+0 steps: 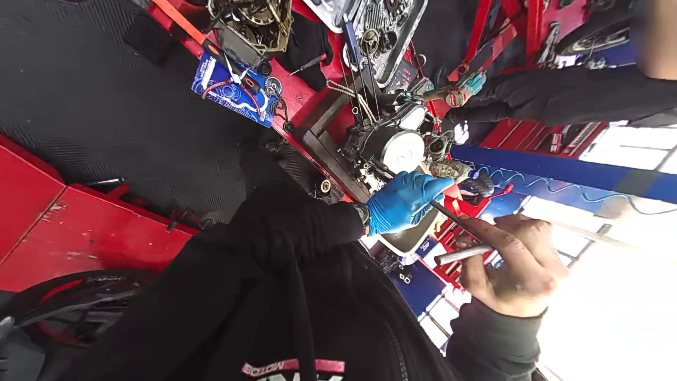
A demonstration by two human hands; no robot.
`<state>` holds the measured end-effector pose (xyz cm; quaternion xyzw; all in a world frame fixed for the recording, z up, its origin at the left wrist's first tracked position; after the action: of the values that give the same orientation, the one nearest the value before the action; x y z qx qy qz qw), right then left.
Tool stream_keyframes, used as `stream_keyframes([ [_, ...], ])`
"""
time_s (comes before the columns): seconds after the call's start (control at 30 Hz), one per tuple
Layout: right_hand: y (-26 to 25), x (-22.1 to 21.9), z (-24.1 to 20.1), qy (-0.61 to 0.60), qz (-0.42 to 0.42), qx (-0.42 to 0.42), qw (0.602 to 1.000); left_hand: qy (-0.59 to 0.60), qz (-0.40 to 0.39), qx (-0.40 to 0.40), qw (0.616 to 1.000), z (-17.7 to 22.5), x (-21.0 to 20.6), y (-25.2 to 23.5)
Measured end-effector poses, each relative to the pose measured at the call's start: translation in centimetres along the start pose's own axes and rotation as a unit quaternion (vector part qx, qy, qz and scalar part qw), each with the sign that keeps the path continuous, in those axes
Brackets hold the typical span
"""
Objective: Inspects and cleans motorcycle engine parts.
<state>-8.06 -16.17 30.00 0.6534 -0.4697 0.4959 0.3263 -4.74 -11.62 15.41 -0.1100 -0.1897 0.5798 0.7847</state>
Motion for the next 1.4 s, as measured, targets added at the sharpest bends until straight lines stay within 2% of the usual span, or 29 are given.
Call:
stream_keyframes([
  [0.13, -0.8, 0.5, 0.1, 0.027, -0.051, -0.012, 0.998, 0.002, -0.006, 0.029, 1.0, -0.5, 0.1, -0.6],
  [0.33, -1.9, 1.6, -1.7, 0.144, -0.028, -0.02, 0.989, 0.015, 0.005, 0.06, 0.998, -1.3, -0.1, -1.2],
  [0.4, -2.0, 1.6, -1.7, 0.114, -0.038, -0.05, 0.992, 0.029, -0.003, 0.058, 0.998, -0.7, 0.2, -1.4],
  [0.5, -1.7, 1.5, -0.4, 0.066, -0.064, -0.128, 0.987, 0.022, -0.026, 0.005, 0.999, 1.8, 0.5, -2.0],
  [0.6, -1.2, 2.5, 0.5, 0.102, -0.105, -0.187, 0.971, 0.0, -0.066, -0.01, 0.998, 2.3, 0.6, -3.0],
  [0.67, -1.4, 2.1, -0.4, 0.057, -0.15, -0.18, 0.97, -0.007, -0.119, -0.004, 0.993, 1.9, -0.1, -3.5],
  [0.77, -2.8, 0.7, -2.6, -0.123, -0.187, -0.157, 0.962, -0.002, -0.18, -0.012, 0.984, 2.0, -0.9, -3.5],
  [0.8, -3.6, 0.8, -2.5, -0.112, -0.182, -0.158, 0.964, 0.003, -0.191, -0.017, 0.981, 2.1, -0.9, -3.6],
  [0.87, -4.0, 1.7, -0.6, 0.039, -0.182, -0.189, 0.964, 0.011, -0.218, -0.02, 0.976, 2.0, -0.9, -3.5],
  [0.93, -2.3, 2.4, 1.3, 0.093, -0.218, -0.238, 0.942, 0.004, -0.222, -0.023, 0.975, 2.0, -0.9, -3.5],
  [1.0, -1.3, 1.5, 0.4, -0.012, -0.274, -0.234, 0.933, -0.006, -0.239, -0.017, 0.971, 1.9, -1.0, -3.9],
  [1.07, -1.3, 0.6, -1.0, -0.17, -0.276, -0.223, 0.919, 0.009, -0.282, -0.014, 0.959, 2.0, -1.7, -3.9],
  [1.1, -1.4, 0.8, -0.9, -0.187, -0.257, -0.231, 0.92, 0.024, -0.294, -0.015, 0.955, 2.2, -2.0, -3.9],
  [1.2, -1.1, 2.7, 1.3, 0.009, -0.212, -0.258, 0.942, 0.061, -0.295, -0.005, 0.954, 2.3, -2.2, -3.7],
  [1.23, -0.4, 2.8, 1.4, 0.019, -0.226, -0.26, 0.939, 0.065, -0.269, 0.002, 0.961, 2.2, -1.9, -3.9],
  [1.3, 0.2, 1.5, -0.3, -0.091, -0.27, -0.234, 0.93, 0.063, -0.237, 0.012, 0.969, 2.0, -1.4, -4.4],
  [1.37, -1.2, 0.9, -2.4, -0.211, -0.255, -0.204, 0.922, 0.079, -0.244, 0.019, 0.966, 2.1, -1.3, -4.6],
  [1.4, -1.8, 1.3, -2.5, -0.186, -0.233, -0.204, 0.933, 0.088, -0.247, 0.016, 0.965, 2.4, -1.1, -4.5],
])
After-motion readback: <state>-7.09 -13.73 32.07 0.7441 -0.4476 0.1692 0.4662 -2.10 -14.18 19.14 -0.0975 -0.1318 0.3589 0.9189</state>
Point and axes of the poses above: each hand's wrist, its own y-axis away from the middle knuckle, its own x-axis out of the back of the hand, z = x × y, the point moved 10 cm from there along -y, towards the middle knuckle, and after that the axes turned 10 degrees about -y, right-handed, at the moved point
